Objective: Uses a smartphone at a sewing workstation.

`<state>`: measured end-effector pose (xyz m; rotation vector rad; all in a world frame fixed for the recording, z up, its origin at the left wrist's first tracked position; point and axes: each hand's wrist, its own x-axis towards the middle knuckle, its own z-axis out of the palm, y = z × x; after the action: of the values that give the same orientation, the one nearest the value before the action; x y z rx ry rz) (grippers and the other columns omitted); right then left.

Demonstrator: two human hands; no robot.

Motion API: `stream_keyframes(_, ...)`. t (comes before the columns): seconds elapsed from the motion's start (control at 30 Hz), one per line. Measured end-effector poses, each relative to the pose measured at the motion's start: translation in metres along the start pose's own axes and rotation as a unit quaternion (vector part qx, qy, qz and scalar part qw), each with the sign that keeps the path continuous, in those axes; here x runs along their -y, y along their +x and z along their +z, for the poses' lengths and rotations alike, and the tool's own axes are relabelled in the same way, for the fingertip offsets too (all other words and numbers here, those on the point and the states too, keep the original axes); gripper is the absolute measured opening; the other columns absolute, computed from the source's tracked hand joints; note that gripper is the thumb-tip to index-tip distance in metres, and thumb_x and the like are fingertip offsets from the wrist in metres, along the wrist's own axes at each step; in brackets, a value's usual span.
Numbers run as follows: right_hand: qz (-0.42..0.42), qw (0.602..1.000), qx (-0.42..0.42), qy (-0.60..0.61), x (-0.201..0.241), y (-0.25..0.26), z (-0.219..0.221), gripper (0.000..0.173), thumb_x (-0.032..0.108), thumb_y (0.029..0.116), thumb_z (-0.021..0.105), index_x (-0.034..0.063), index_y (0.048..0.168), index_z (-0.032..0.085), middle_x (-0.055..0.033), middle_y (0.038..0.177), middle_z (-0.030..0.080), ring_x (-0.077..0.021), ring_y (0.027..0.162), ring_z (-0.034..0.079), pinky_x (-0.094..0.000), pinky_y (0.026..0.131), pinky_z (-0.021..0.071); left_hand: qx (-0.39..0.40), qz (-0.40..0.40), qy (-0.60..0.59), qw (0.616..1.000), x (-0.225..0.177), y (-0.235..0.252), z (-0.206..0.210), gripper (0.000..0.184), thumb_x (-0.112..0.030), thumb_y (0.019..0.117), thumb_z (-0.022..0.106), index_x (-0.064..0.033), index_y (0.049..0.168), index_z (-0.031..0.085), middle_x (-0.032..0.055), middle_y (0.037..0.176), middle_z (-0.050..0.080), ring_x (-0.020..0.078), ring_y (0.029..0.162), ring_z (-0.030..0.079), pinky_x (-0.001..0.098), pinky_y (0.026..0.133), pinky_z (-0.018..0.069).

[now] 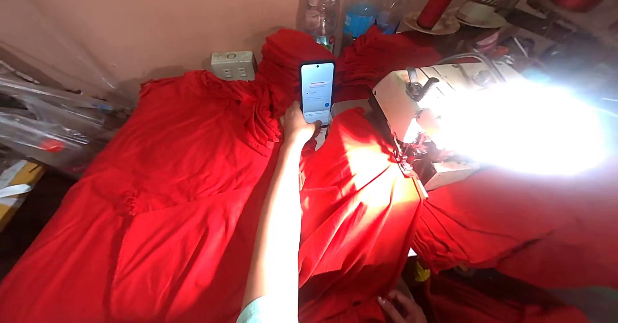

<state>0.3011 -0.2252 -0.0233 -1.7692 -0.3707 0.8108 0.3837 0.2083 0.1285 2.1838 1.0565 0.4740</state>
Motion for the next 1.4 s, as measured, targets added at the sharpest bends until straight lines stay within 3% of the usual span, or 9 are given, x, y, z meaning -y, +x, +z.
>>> stream_keyframes(0.17, -0.001, 1.0, -0.005, 0.008, 0.0002, -0.0002, 0.0004, 0.003, 0.0, 0.0905, 0.065, -0.002, 0.089, 0.067, 0.0045, 0.079, 0.067, 0.0055, 0.075, 0.063, -0.0165, 0.075, 0.054, 0.005, -0.005, 0.009, 1.0, -0.0007, 0.0001, 0.0, 0.074, -0.018, 0.0787, 0.087, 0.0016, 0.14, 0.051, 0.0244, 0.134, 0.06, 0.0393, 0.131, 0.053, 0.061, 0.113, 0.0328)
stream_keyframes(0.3, -0.017, 1.0, -0.001, -0.011, 0.0013, 0.0003, -0.0008, 0.007, 0.001, 0.0902, 0.065, -0.0053, 0.09, 0.067, 0.0024, 0.08, 0.066, 0.005, 0.076, 0.062, -0.0166, 0.076, 0.0525, 0.002, -0.011, 0.01, 1.0, -0.0015, -0.0006, -0.0002, 0.071, -0.019, 0.0789, 0.087, 0.002, 0.137, 0.053, 0.024, 0.133, 0.061, 0.0397, 0.131, 0.053, 0.0603, 0.113, 0.0336)
stream_keyframes(1.1, -0.016, 1.0, -0.006, -0.006, -0.0008, 0.0008, 0.001, 0.004, 0.0, 0.0898, 0.065, -0.0024, 0.087, 0.066, 0.0054, 0.077, 0.066, 0.0061, 0.073, 0.061, -0.0155, 0.073, 0.0525, 0.005, -0.007, 0.016, 1.0, -0.0017, 0.0001, -0.0002, 0.07, -0.021, 0.0802, 0.087, 0.0016, 0.137, 0.053, 0.0235, 0.132, 0.061, 0.0379, 0.129, 0.054, 0.0599, 0.113, 0.033)
stream_keyframes(1.4, -0.024, 1.0, -0.005, -0.012, -0.0042, 0.0017, 0.0005, 0.004, 0.001, 0.0896, 0.066, -0.0032, 0.089, 0.067, 0.0034, 0.08, 0.067, 0.0051, 0.076, 0.063, -0.0169, 0.077, 0.0537, 0.009, -0.017, 0.02, 1.0, -0.0038, -0.0006, -0.0011, 0.07, -0.021, 0.0809, 0.086, 0.0017, 0.138, 0.052, 0.0233, 0.132, 0.061, 0.0384, 0.129, 0.055, 0.0587, 0.112, 0.035)
